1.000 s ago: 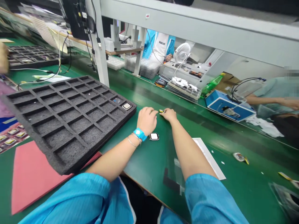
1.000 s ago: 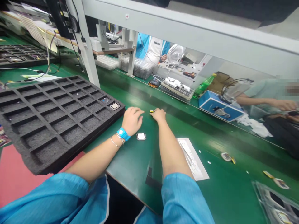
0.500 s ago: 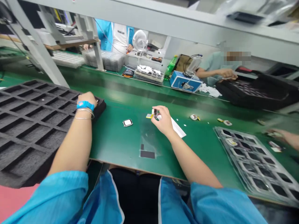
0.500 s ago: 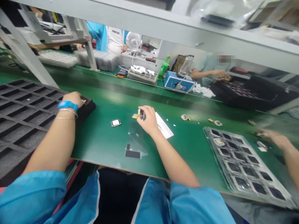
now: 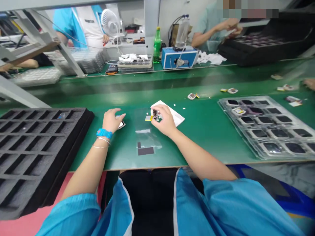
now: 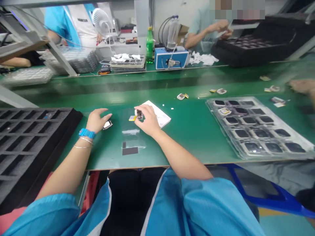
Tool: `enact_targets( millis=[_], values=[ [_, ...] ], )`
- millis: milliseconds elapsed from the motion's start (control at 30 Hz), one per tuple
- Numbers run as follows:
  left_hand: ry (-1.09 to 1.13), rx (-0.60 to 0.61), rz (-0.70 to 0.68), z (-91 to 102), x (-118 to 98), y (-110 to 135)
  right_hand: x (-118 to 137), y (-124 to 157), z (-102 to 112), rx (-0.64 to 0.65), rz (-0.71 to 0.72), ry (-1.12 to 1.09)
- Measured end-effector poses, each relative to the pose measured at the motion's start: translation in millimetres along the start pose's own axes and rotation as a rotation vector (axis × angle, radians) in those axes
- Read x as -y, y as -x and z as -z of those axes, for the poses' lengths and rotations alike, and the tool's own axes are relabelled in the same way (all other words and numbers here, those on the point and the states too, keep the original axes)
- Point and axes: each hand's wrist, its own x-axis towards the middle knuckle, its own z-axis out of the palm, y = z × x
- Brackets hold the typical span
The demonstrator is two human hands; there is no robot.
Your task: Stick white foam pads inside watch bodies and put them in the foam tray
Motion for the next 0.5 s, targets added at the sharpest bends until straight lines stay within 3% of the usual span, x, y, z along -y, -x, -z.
enact_targets(
  millis=[67,167,233,367,500],
  values=[
    [0.265,0.105,0.000,-11.8,-21.2,7.1,4.1,2.1,-1.8,0.017,0.022,-0.036],
    [0.800,0.473,0.153,-30.3,-48.0,19.7,10.7,6.0,-5.0,0.070,0.056,-0.119],
    [1.031,0.611,0.241,-39.9,-54.7,26.0,14.5,8.8,-6.3,0.108,0.042,-0.160],
    [1.204,0.619,0.319,-45.3,-48.0,31.2,19.6,12.8,-6.6,0.159,0.022,-0.171],
    [1.241,0.609,0.385,-42.3,-42.0,32.4,22.5,13.5,-5.7,0.082,0.000,-0.185]
  ],
)
